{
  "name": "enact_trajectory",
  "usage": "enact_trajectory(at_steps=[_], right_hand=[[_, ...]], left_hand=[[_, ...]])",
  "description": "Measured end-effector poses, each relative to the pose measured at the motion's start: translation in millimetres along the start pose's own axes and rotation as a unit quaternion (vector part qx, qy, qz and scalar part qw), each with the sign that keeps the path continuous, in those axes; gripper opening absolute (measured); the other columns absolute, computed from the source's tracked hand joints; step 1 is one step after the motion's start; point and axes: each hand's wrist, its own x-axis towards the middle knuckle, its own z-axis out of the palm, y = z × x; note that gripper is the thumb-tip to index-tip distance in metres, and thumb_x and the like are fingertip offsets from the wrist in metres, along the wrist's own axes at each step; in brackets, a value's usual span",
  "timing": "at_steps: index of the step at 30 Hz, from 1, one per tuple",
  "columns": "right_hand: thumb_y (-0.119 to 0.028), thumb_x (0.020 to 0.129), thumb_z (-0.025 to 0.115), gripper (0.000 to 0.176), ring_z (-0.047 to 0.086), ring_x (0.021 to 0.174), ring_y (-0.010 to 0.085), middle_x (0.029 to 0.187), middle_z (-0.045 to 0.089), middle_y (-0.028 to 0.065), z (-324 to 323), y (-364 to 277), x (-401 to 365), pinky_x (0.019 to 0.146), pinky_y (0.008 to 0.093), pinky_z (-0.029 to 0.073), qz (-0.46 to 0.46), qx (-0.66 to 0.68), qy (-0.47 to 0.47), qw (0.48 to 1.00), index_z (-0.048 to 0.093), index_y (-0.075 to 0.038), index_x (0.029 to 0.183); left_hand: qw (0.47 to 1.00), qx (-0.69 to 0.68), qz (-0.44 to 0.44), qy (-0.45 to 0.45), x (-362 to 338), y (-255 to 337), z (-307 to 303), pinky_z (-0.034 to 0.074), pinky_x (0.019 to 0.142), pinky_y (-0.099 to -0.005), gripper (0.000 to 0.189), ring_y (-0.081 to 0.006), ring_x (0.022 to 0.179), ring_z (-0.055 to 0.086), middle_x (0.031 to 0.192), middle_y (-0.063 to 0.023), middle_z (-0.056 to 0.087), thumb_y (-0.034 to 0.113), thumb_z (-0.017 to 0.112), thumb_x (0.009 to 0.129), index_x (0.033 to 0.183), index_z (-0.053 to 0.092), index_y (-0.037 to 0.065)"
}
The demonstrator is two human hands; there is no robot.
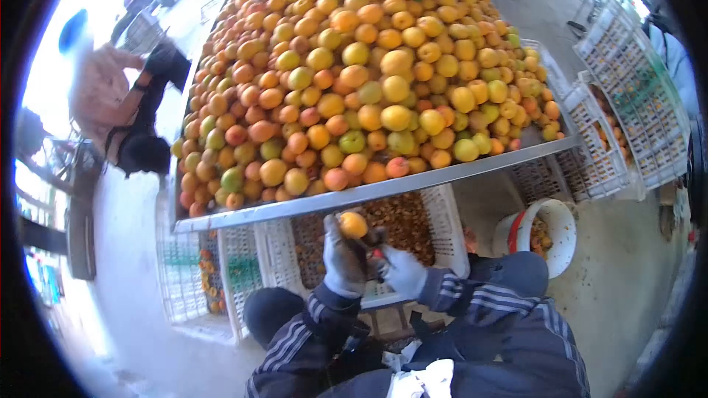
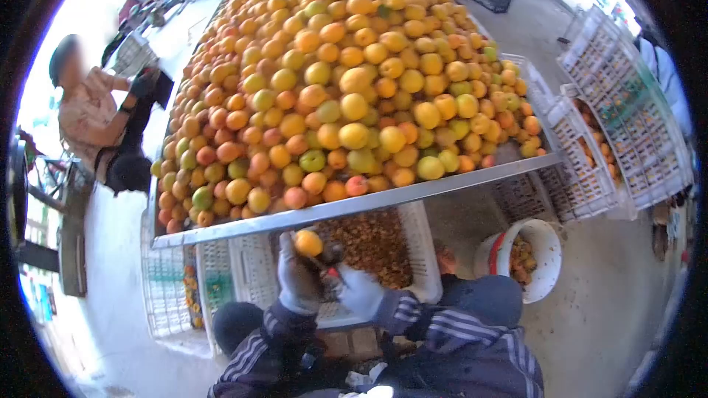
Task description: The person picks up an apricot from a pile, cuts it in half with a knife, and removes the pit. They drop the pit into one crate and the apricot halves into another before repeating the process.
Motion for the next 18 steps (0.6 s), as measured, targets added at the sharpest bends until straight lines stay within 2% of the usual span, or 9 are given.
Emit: enact_trajectory(at_steps=[1, 3, 7, 8, 10, 13, 15, 16, 18], right_hand=[[-0.026, 0.091, 0.046, 0.028, 0.060, 0.077, 0.0270, 0.082, 0.060, 0.0181, -6.2, -16.5, -1.1, 0.068, 0.0367, 0.046, 0.070, -0.013, -0.019, 0.997, 0.051, -0.001, 0.102], [-0.028, 0.091, 0.045, 0.031, 0.058, 0.073, 0.0231, 0.080, 0.059, 0.0147, -10.9, -19.7, -3.0, 0.067, 0.0341, 0.046, 0.084, -0.018, -0.060, 0.994, 0.050, -0.001, 0.105], [-0.029, 0.092, 0.044, 0.033, 0.056, 0.072, 0.0194, 0.080, 0.059, 0.0110, -8.6, -27.6, -1.6, 0.066, 0.0326, 0.045, 0.040, -0.026, -0.044, 0.998, 0.049, -0.001, 0.108], [-0.038, 0.090, 0.045, 0.038, 0.052, 0.066, 0.0156, 0.074, 0.055, 0.0076, -7.5, -27.3, -1.9, 0.061, 0.0301, 0.043, 0.036, 0.013, -0.036, 0.999, 0.049, -0.002, 0.101], [-0.046, 0.087, 0.047, 0.044, 0.048, 0.061, 0.0118, 0.069, 0.052, 0.0042, -11.3, -27.5, -3.1, 0.056, 0.0277, 0.041, 0.032, 0.052, -0.019, 0.998, 0.050, -0.002, 0.093], [-0.046, 0.086, 0.050, 0.047, 0.050, 0.064, 0.0140, 0.072, 0.053, 0.0057, -18.2, -28.1, -7.6, 0.059, 0.0300, 0.043, 0.117, 0.064, -0.096, 0.986, 0.050, -0.001, 0.100], [-0.036, 0.087, 0.049, 0.046, 0.058, 0.084, 0.0318, 0.091, 0.058, 0.0198, -14.2, -26.9, -6.7, 0.075, 0.0371, 0.045, 0.020, -0.061, -0.088, 0.994, 0.045, 0.000, 0.115], [-0.030, 0.086, 0.049, 0.044, 0.057, 0.087, 0.0381, 0.094, 0.058, 0.0230, -12.7, -18.0, -6.7, 0.077, 0.0409, 0.044, -0.040, -0.129, -0.063, 0.989, 0.044, 0.000, 0.117], [-0.029, 0.086, 0.049, 0.042, 0.056, 0.087, 0.0383, 0.095, 0.058, 0.0229, -12.5, -2.6, -7.9, 0.078, 0.0414, 0.044, -0.039, -0.147, -0.054, 0.987, 0.045, 0.000, 0.117]], left_hand=[[0.999, -0.035, 0.010, 0.033, -0.5, -1.1, 3.5, 0.047, 0.075, -0.0377, 0.058, -0.0220, 0.078, 0.055, 0.084, -0.0081, 0.056, 0.058, 0.034, 0.087, 0.102, 0.051, 0.004], [0.999, -0.052, -0.013, -0.007, 2.9, -3.8, -6.8, 0.044, 0.081, -0.0367, 0.062, -0.0223, 0.085, 0.055, 0.090, -0.0098, 0.056, 0.059, 0.030, 0.087, 0.103, 0.050, 0.003], [0.999, -0.026, 0.018, -0.042, -2.6, -0.6, -0.6, 0.041, 0.083, -0.0318, 0.067, -0.0191, 0.092, 0.052, 0.098, -0.0106, 0.055, 0.061, 0.030, 0.086, 0.116, 0.042, 0.003], [0.999, -0.026, 0.019, -0.042, -4.6, 1.7, 1.2, 0.041, 0.083, -0.0318, 0.067, -0.0191, 0.092, 0.052, 0.098, -0.0106, 0.055, 0.061, 0.030, 0.086, 0.116, 0.042, 0.003], [0.981, 0.164, 0.095, -0.047, -8.9, 1.1, 4.5, 0.042, 0.083, -0.0334, 0.065, -0.0216, 0.089, 0.053, 0.098, -0.0126, 0.055, 0.055, 0.039, 0.086, 0.124, 0.034, 0.003], [0.957, 0.229, 0.139, -0.114, -13.2, 3.6, 1.0, 0.045, 0.075, -0.0316, 0.061, -0.0197, 0.080, 0.055, 0.094, -0.0125, 0.056, 0.050, 0.044, 0.087, 0.124, 0.032, 0.004], [0.983, 0.104, 0.122, -0.085, -11.5, -2.3, 8.2, 0.048, 0.066, -0.0335, 0.058, -0.0210, 0.069, 0.057, 0.077, -0.0119, 0.058, 0.054, 0.039, 0.087, 0.114, 0.041, 0.003], [0.995, 0.048, 0.061, -0.067, -11.9, -0.2, 8.1, 0.048, 0.068, -0.0333, 0.058, -0.0213, 0.071, 0.057, 0.074, -0.0104, 0.057, 0.055, 0.037, 0.087, 0.113, 0.044, 0.003], [0.998, -0.026, -0.010, -0.060, -11.0, 6.0, 8.9, 0.048, 0.070, -0.0360, 0.057, -0.0238, 0.072, 0.058, 0.070, -0.0093, 0.057, 0.055, 0.032, 0.088, 0.106, 0.050, 0.003]])
